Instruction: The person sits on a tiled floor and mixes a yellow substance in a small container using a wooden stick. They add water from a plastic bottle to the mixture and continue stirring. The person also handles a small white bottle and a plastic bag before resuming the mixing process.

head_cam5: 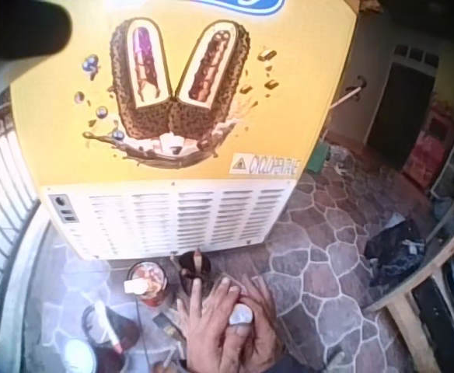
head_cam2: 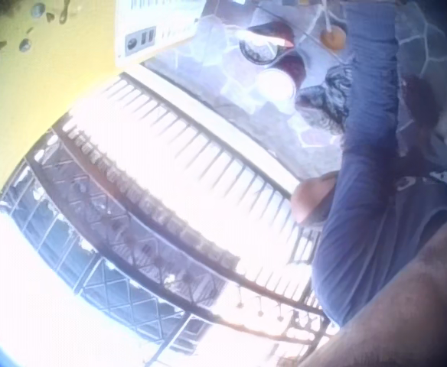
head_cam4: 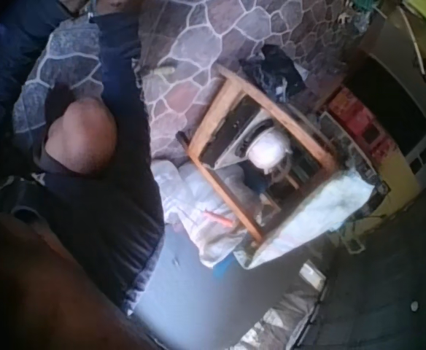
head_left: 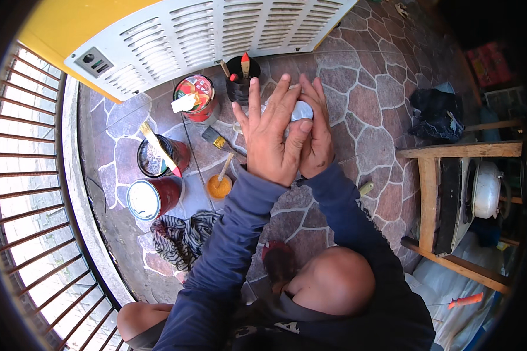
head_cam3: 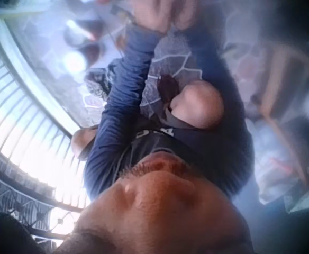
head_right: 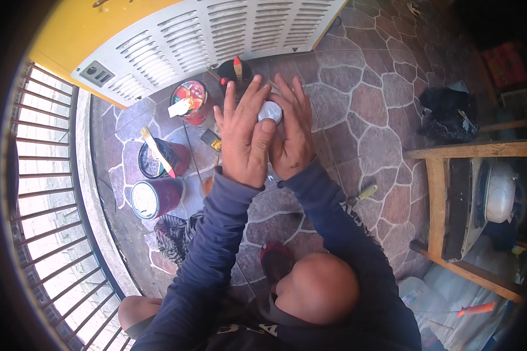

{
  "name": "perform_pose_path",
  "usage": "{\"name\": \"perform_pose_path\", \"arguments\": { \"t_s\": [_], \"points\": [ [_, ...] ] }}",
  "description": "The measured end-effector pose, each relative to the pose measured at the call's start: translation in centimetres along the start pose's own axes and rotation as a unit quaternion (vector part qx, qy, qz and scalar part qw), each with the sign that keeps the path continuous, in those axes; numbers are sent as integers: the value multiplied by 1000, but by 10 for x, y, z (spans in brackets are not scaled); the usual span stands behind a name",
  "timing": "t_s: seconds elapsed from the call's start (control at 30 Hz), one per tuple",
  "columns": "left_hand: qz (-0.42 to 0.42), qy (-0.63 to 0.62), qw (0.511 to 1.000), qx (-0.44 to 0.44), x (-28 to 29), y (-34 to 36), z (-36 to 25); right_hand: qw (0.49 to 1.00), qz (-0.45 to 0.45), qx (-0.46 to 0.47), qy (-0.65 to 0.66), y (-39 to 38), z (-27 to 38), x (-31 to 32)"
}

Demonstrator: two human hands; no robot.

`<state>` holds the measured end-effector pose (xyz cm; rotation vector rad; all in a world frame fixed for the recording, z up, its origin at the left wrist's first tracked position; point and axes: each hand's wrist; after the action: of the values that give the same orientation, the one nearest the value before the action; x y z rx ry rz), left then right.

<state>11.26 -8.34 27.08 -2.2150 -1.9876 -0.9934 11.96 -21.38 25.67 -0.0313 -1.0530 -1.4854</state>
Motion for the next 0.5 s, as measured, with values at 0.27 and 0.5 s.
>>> {"name": "perform_pose_path", "arguments": {
  "t_s": [0.27, 0.5],
  "points": [
    [-100, 106, 989, 1, -13, 3, -9, 983, 109, -80, -128, -9, 7, 12],
    [-108, 94, 990, -7, 5, -9, -28, 991, 58, -48, -112, -9, 32, 20]
  ]
}}
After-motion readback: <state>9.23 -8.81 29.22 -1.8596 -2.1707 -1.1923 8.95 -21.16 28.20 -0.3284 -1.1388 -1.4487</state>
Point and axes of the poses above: each hand's wrist, its own y-axis towards the middle knuckle, its own x-axis out of the back of the hand, z = x × y, and after that the axes turned 5 degrees about z, right-handed
